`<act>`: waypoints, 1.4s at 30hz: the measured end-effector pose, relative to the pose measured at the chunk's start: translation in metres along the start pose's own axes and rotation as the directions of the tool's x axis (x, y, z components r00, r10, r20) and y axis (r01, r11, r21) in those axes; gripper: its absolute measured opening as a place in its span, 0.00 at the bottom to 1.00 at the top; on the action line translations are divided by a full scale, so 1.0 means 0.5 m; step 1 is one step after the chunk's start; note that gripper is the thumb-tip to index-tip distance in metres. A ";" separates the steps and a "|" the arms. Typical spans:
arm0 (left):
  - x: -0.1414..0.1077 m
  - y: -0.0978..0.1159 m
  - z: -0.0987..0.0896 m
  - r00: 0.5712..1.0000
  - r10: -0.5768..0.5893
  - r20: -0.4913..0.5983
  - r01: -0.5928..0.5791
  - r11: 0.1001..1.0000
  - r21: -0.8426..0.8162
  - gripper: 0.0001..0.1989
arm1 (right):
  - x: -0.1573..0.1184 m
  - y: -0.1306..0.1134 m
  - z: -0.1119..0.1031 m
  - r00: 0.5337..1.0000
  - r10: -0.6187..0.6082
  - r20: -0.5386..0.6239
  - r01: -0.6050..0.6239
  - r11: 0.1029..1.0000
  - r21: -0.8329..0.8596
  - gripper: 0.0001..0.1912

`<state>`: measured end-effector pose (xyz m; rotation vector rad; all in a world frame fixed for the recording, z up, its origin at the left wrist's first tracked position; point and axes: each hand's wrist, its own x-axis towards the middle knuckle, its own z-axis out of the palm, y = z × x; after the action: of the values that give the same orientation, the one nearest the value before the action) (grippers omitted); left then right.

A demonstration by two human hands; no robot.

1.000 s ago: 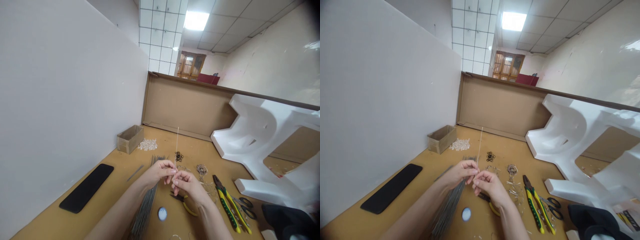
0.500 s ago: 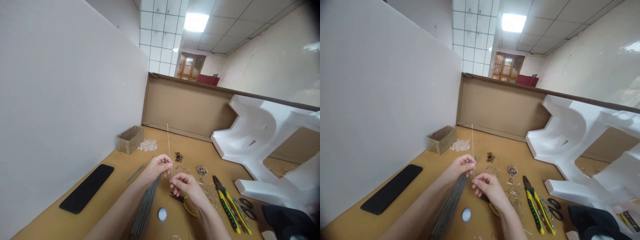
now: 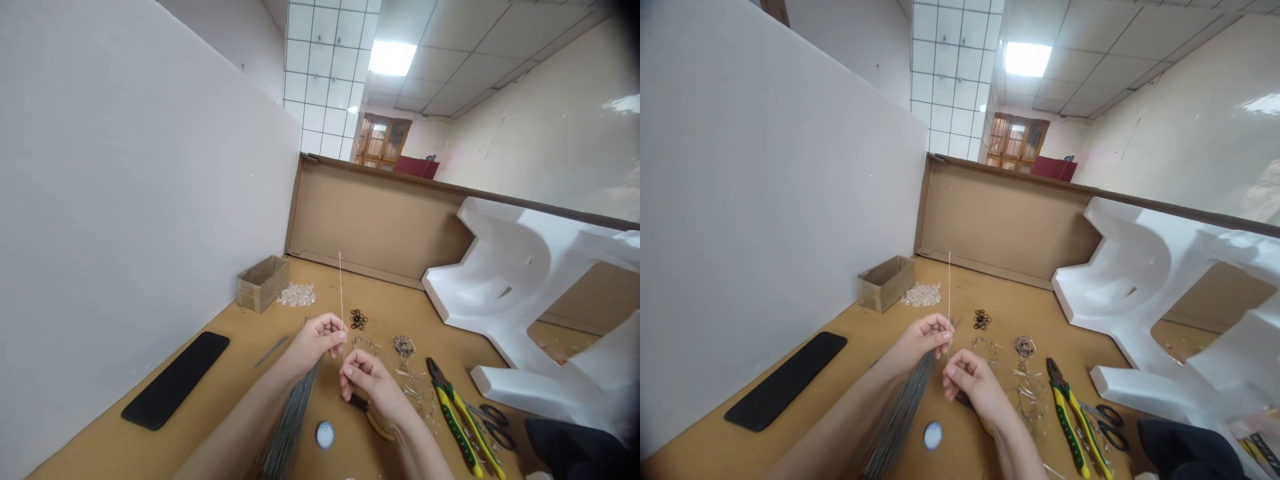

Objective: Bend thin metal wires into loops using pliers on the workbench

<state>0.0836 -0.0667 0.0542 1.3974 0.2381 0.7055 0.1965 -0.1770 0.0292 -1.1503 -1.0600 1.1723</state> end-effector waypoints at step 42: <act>-0.002 0.007 -0.012 0.999 -0.046 -0.013 0.045 0.993 -0.105 0.11 | -0.090 0.079 -0.074 0.987 0.073 -0.144 -0.128 -0.183 -0.975 0.19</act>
<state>0.0785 -0.0622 0.0561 1.2836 0.2407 0.6818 0.2238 -0.2242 -0.0152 -2.5393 -2.0055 0.0294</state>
